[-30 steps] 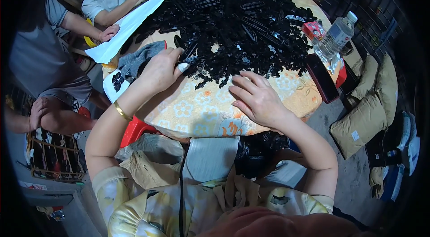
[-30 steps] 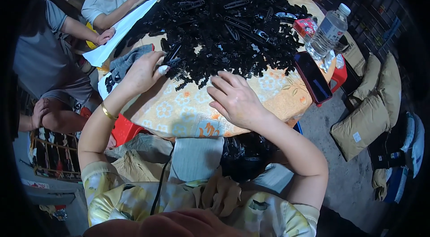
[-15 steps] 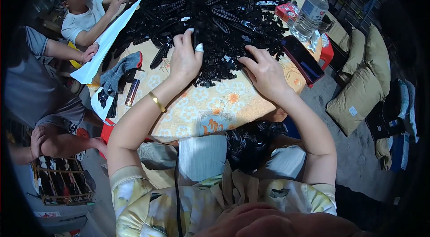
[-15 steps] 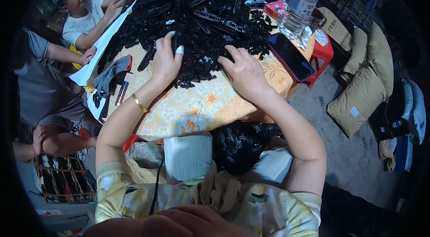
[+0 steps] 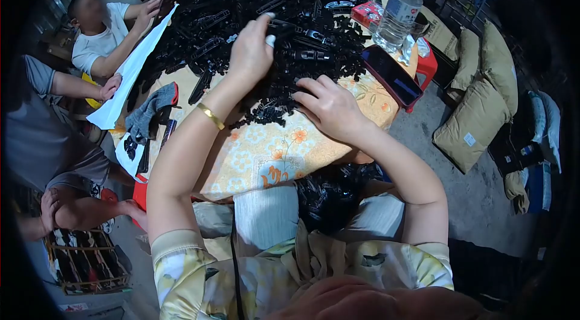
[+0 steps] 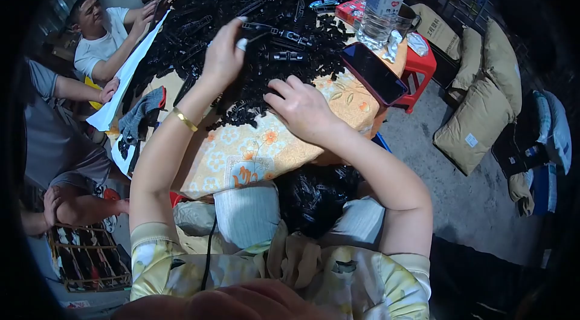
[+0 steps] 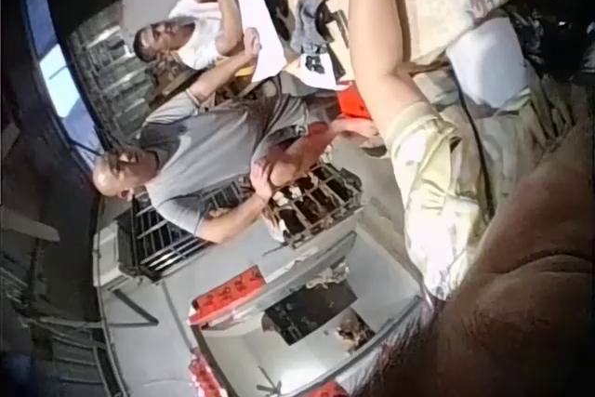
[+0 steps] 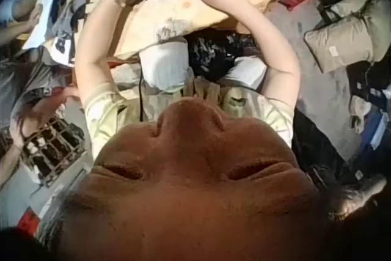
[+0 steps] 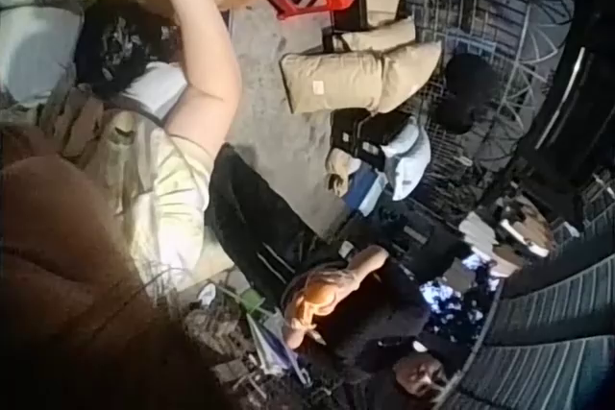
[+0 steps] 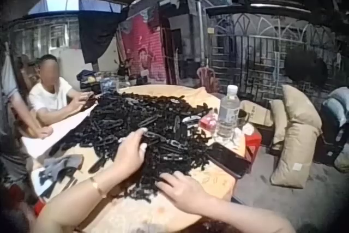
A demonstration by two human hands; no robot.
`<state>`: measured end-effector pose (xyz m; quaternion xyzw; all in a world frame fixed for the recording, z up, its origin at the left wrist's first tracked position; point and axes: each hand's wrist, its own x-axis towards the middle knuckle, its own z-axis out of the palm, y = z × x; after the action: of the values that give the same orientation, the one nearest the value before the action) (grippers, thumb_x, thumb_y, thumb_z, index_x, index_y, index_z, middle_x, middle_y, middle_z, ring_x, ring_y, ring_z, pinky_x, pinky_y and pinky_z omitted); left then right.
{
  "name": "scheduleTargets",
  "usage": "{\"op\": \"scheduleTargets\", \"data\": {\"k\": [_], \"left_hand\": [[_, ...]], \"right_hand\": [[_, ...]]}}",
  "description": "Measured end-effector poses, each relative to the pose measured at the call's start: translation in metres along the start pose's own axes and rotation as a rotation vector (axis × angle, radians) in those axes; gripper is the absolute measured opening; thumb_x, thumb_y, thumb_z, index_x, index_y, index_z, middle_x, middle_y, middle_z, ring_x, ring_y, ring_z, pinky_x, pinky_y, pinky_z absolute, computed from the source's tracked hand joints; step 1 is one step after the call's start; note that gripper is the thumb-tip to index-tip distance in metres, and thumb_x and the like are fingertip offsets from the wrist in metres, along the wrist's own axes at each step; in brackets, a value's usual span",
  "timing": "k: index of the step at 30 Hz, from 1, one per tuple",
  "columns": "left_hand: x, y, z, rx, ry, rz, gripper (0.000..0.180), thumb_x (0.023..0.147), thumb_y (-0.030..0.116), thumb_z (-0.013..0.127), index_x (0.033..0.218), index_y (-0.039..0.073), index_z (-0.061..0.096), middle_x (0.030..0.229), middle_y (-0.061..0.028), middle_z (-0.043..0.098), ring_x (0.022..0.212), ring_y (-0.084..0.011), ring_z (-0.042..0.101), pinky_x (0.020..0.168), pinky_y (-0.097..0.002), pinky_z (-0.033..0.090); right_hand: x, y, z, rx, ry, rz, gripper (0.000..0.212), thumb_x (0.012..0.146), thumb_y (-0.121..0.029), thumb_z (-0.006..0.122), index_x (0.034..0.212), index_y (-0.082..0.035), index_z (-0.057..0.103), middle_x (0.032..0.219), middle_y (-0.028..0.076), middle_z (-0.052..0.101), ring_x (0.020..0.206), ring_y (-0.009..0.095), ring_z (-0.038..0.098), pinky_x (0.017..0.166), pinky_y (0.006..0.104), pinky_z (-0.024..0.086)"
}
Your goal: Assembling small black plastic parts by hand by clicking them together at a table.
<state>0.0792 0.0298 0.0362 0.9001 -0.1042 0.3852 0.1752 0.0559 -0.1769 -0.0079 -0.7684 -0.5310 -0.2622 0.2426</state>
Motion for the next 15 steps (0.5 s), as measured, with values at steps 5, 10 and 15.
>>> {"op": "scheduleTargets", "data": {"k": [5, 10, 15], "left_hand": [[-0.006, 0.009, -0.03, -0.279, 0.066, -0.175, 0.036, 0.085, 0.004, 0.052, 0.12, 0.002, 0.046, 0.108, -0.0175, 0.055, 0.096, -0.0307, 0.057, 0.084, -0.0362, 0.046], [-0.08, 0.042, -0.055, -0.376, -0.305, 0.344, 0.038, 0.075, -0.001, 0.052, 0.113, 0.001, 0.05, 0.099, -0.0188, 0.054, 0.089, -0.0365, 0.054, 0.082, -0.0404, 0.045], [-0.081, 0.043, -0.042, -0.28, -0.494, 0.334, 0.043, 0.076, 0.001, 0.056, 0.117, 0.001, 0.045, 0.095, -0.018, 0.051, 0.088, -0.0346, 0.052, 0.077, -0.0405, 0.045]], "right_hand": [[-0.001, 0.008, -0.005, 0.083, 0.073, 0.066, 0.021, 0.07, -0.013, 0.071, 0.089, -0.008, 0.065, 0.103, 0.008, 0.057, 0.084, 0.023, 0.056, 0.068, 0.0324, 0.049], [-0.002, 0.014, -0.003, 0.36, 0.195, 0.289, 0.019, 0.071, -0.01, 0.072, 0.089, -0.006, 0.067, 0.086, 0.007, 0.055, 0.075, 0.019, 0.057, 0.062, 0.0284, 0.047], [0.0, 0.019, -0.007, 0.575, 0.248, 0.61, 0.018, 0.078, -0.008, 0.066, 0.095, -0.003, 0.064, 0.076, 0.004, 0.06, 0.064, 0.008, 0.055, 0.058, 0.0213, 0.045]]}}
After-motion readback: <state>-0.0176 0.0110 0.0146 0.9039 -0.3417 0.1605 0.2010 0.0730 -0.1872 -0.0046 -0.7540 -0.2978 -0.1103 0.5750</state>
